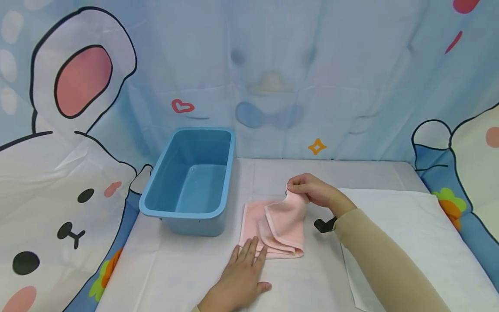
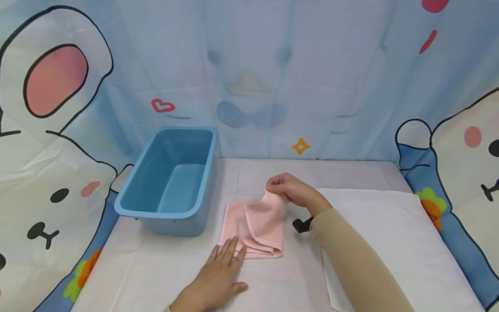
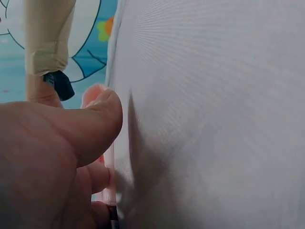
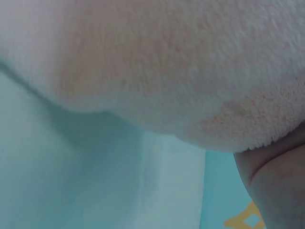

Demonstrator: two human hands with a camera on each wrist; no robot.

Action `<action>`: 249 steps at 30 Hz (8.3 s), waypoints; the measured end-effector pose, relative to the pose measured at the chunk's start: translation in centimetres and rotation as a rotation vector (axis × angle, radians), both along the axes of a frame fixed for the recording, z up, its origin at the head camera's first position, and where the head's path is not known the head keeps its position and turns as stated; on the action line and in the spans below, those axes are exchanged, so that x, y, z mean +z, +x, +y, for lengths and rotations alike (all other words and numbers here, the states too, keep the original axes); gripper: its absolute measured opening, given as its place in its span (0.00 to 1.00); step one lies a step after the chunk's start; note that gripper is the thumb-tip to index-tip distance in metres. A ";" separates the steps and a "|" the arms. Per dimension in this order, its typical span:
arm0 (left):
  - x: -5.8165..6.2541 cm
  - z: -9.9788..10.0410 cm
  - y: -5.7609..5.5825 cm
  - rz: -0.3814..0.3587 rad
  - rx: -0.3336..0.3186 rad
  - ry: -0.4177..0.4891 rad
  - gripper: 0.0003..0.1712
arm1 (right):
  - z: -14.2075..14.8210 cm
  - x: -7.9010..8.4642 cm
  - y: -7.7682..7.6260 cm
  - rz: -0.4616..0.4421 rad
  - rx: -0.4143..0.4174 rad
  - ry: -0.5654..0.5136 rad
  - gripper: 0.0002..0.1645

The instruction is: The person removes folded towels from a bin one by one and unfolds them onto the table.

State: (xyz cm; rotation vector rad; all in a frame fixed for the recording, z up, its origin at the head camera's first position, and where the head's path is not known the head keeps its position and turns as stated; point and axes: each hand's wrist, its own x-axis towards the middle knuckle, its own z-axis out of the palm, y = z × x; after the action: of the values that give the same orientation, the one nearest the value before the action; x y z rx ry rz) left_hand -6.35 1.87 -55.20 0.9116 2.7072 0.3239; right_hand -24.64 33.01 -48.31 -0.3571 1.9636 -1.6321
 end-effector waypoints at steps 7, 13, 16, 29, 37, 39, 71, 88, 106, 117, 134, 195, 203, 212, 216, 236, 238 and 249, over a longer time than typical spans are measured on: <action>0.1 -0.3 0.4 -0.016 0.024 -0.016 0.52 | 2.2 0.0 0.4 0.025 -0.005 0.036 0.13; 0.4 -0.4 0.5 0.007 0.033 -0.038 0.51 | 4.3 0.2 0.8 0.041 0.000 0.026 0.14; 0.6 -0.3 0.6 0.016 0.035 -0.047 0.51 | 5.5 0.1 1.1 0.050 -0.003 0.033 0.15; 0.8 -0.2 0.5 0.002 0.049 -0.080 0.51 | 9.5 -1.3 2.4 0.095 -0.088 0.067 0.12; 0.9 -0.4 0.6 -0.030 0.066 -0.085 0.52 | 11.3 -1.9 3.2 0.078 -0.115 0.075 0.09; 1.0 -0.5 0.6 -0.041 0.076 -0.089 0.52 | 11.6 -2.1 3.3 0.069 -0.129 0.089 0.09; 2.5 1.0 2.1 -0.122 0.162 -0.123 0.60 | 12.6 -2.6 3.8 0.107 -0.254 0.286 0.25; 1.5 2.9 3.0 -0.064 0.161 -0.116 0.62 | 7.8 -3.9 3.0 0.132 -0.167 0.461 0.15; 0.6 2.4 -0.8 0.049 0.247 -0.051 0.57 | 7.4 -4.5 5.3 0.222 -0.108 0.586 0.16; 0.0 2.3 -4.3 0.052 0.298 -0.022 0.57 | 6.7 -4.7 7.2 0.204 -0.092 0.539 0.15; 0.0 3.0 -8.9 0.094 0.341 0.038 0.54 | 5.3 -5.5 9.6 0.182 -0.064 0.501 0.09; 2.1 0.6 -5.0 0.032 0.306 0.159 0.51 | -7.3 -1.5 10.1 0.478 -0.186 0.468 0.12; 1.7 -1.1 -1.5 0.037 0.296 0.128 0.53 | -12.4 -2.4 7.7 0.551 -0.083 0.472 0.10; 1.4 -1.9 0.3 -0.006 0.280 0.113 0.54 | -15.0 -4.8 7.3 0.546 0.052 0.599 0.07; 1.3 -2.1 0.4 -0.029 0.262 0.111 0.54 | -15.1 -5.0 7.6 0.554 0.077 0.636 0.10; 1.2 -1.4 -0.1 0.074 0.170 0.207 0.27 | -11.0 -4.0 8.1 0.550 -0.039 0.451 0.15; 1.2 -1.4 -0.1 0.081 0.164 0.215 0.23 | -10.5 -3.8 8.2 0.543 -0.067 0.455 0.15; 0.4 -0.5 -1.0 0.152 0.079 0.223 0.21 | -8.4 -3.4 8.7 0.505 -0.165 0.370 0.11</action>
State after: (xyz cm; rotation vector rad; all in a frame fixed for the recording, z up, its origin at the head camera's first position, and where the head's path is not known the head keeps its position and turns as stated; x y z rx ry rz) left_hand -7.34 1.33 -54.79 0.9226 2.8949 0.6063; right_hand -15.97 24.64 -51.71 -0.5071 2.6807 -1.3133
